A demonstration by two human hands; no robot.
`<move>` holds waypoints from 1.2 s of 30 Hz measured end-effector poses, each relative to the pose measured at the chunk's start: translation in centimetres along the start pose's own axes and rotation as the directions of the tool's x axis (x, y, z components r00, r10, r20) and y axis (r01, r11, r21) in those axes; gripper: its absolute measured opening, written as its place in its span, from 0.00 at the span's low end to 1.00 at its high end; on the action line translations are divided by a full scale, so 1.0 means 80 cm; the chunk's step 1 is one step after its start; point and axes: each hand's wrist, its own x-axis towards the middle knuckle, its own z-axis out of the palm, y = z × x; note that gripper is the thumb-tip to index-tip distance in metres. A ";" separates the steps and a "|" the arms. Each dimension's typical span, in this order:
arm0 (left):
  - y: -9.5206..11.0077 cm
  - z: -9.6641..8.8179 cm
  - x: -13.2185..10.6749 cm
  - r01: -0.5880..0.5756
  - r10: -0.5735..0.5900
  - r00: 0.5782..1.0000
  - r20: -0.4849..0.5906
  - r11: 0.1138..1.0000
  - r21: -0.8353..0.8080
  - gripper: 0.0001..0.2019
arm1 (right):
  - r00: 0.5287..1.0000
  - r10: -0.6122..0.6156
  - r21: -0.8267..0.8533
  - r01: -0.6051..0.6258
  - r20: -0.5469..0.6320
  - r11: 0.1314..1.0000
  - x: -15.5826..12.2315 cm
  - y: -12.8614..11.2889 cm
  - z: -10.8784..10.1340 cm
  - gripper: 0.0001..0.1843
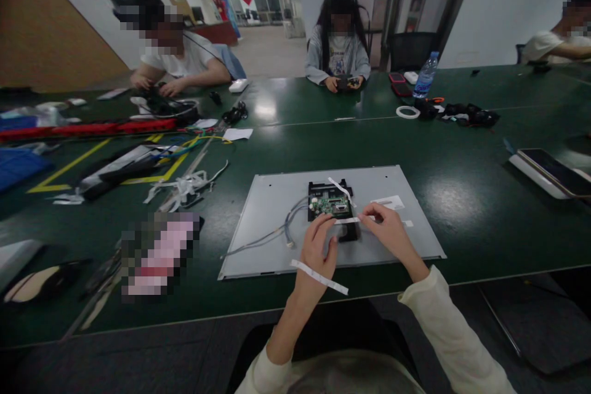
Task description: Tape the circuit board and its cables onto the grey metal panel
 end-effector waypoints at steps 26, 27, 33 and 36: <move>0.010 0.009 -0.009 -0.144 0.095 0.966 0.239 0.970 0.197 0.21 | 0.995 -0.096 -0.262 0.085 -0.027 0.961 0.000 0.007 0.015 0.08; 0.010 0.010 -0.010 -0.149 0.094 0.963 0.252 0.966 0.212 0.21 | 0.995 -0.099 -0.274 0.087 -0.029 0.958 0.000 0.008 0.016 0.08; 0.013 0.013 -0.010 -0.162 0.078 0.953 0.293 0.948 0.275 0.20 | 0.983 -0.176 -0.435 0.138 -0.048 0.890 -0.002 0.011 0.026 0.06; 0.014 0.015 -0.010 -0.137 0.053 0.958 0.281 0.948 0.287 0.20 | 0.973 -0.215 -0.504 0.147 -0.080 0.851 -0.005 0.011 0.030 0.04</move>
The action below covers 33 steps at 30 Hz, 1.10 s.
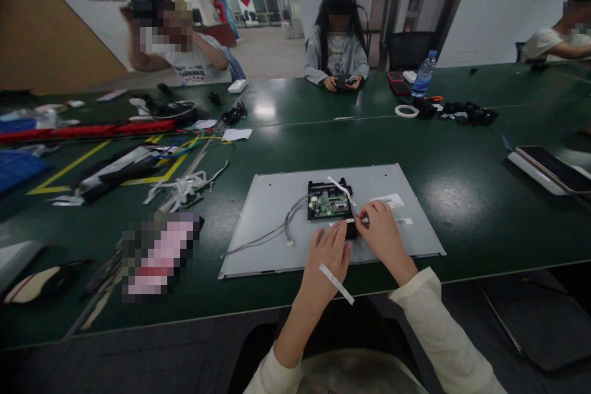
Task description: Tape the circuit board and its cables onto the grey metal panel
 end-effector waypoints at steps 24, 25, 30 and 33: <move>-0.008 0.001 -0.005 0.075 -0.087 0.990 -0.111 0.991 -0.107 0.19 | 0.980 0.192 0.392 -0.199 0.058 0.898 -0.066 -0.058 -0.053 0.13; -0.009 0.000 -0.004 0.081 -0.097 0.988 -0.118 0.988 -0.131 0.18 | 0.974 0.198 0.408 -0.227 0.112 0.885 -0.077 -0.069 -0.055 0.14; -0.012 -0.007 -0.003 0.099 -0.139 0.979 -0.149 0.963 -0.252 0.16 | 0.911 0.163 0.452 -0.336 0.379 0.826 -0.111 -0.110 -0.059 0.17; -0.011 -0.008 -0.005 0.125 -0.173 0.973 -0.156 0.954 -0.274 0.15 | 0.893 0.149 0.547 -0.385 0.425 0.743 -0.115 -0.118 -0.059 0.17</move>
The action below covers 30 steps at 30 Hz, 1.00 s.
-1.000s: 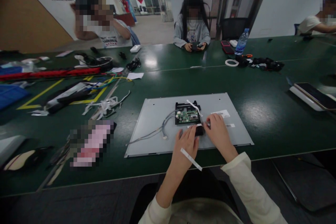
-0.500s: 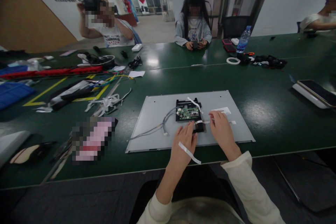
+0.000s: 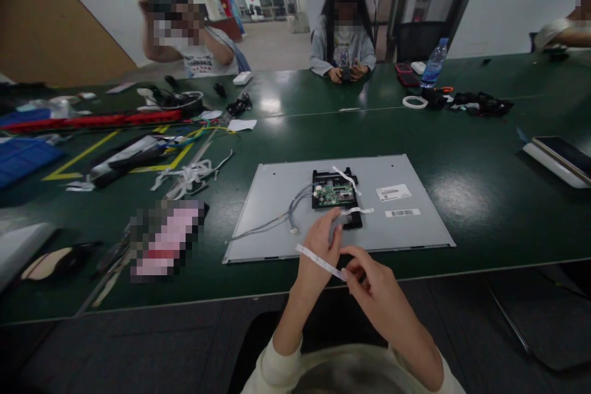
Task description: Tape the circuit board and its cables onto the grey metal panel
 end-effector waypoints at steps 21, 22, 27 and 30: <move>-0.063 -0.104 -0.013 0.170 -0.169 0.984 -0.051 0.831 0.529 0.24 | 0.954 -0.248 0.113 0.268 -0.168 0.957 0.142 -0.037 0.050 0.13; -0.065 -0.108 -0.014 0.171 -0.168 0.984 -0.055 0.822 0.543 0.24 | 0.952 -0.250 0.103 0.270 -0.175 0.957 0.145 -0.038 0.054 0.13; -0.076 -0.123 -0.019 0.122 -0.138 0.990 -0.013 0.821 0.558 0.24 | 0.954 -0.234 -0.026 0.234 -0.189 0.972 0.152 -0.033 0.066 0.14; -0.081 -0.124 -0.021 0.109 -0.117 0.993 -0.018 0.841 0.530 0.20 | 0.960 -0.227 -0.124 0.208 -0.161 0.970 0.154 -0.024 0.072 0.15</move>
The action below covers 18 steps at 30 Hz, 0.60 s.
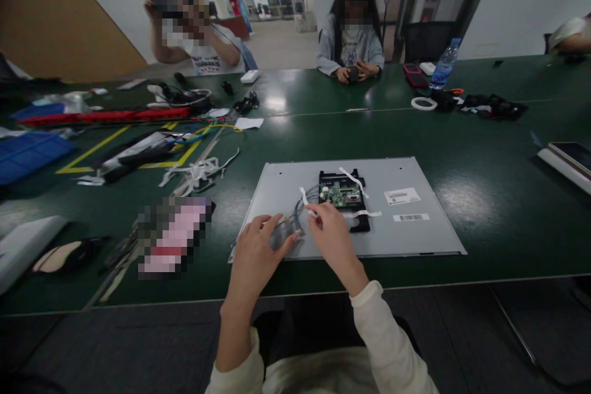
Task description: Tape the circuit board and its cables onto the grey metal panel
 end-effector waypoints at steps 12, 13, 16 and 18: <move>-0.027 0.001 0.000 -0.021 0.027 0.999 0.039 0.990 -0.138 0.13 | 1.000 0.023 -0.027 -0.023 0.012 0.999 -0.004 0.001 0.004 0.16; -0.033 -0.002 0.000 -0.012 0.020 0.998 0.058 0.991 -0.134 0.12 | 1.000 0.022 -0.027 -0.022 0.005 0.999 -0.004 0.001 0.003 0.16; -0.050 -0.011 0.001 -0.004 0.020 0.994 0.107 0.990 -0.143 0.08 | 1.000 0.021 -0.015 -0.021 -0.015 1.000 -0.004 -0.003 0.003 0.15; -0.056 -0.013 0.004 -0.036 0.059 0.988 0.140 0.986 -0.163 0.08 | 0.999 0.021 -0.001 -0.021 -0.026 1.000 -0.004 -0.006 0.003 0.15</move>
